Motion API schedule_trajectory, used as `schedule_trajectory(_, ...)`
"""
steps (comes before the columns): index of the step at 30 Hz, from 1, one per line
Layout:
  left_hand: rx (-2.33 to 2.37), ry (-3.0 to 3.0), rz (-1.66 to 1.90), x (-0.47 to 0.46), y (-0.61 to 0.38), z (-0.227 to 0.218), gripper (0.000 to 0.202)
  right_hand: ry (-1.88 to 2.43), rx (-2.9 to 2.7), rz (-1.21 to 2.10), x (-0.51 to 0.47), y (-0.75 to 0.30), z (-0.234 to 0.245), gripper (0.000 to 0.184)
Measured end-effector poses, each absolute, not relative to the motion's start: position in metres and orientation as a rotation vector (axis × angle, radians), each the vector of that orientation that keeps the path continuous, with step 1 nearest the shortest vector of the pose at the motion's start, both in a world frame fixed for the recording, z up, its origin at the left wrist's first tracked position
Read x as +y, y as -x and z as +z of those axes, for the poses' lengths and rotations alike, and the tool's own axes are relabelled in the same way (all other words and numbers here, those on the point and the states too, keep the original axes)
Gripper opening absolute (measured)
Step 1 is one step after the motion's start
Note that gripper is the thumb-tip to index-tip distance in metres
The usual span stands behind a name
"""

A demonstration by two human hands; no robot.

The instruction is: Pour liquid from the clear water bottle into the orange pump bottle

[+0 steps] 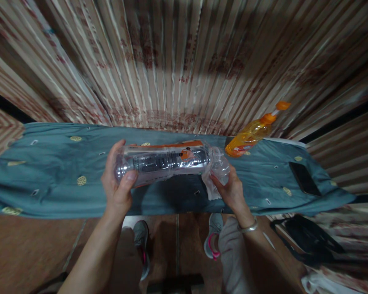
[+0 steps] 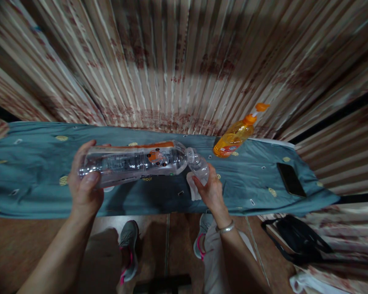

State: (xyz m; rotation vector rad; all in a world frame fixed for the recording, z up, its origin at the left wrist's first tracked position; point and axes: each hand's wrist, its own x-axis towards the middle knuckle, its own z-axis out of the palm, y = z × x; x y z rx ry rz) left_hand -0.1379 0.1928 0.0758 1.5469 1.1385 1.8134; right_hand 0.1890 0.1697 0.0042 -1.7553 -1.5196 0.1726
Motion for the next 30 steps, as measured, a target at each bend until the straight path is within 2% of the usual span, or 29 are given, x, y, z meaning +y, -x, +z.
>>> schedule_trajectory(30,1.109,-1.552,1.834,0.1944,0.1380,0.0733,0.077,1.775,-1.510,0.181,0.1695,-0.1887,0.0040,0.070)
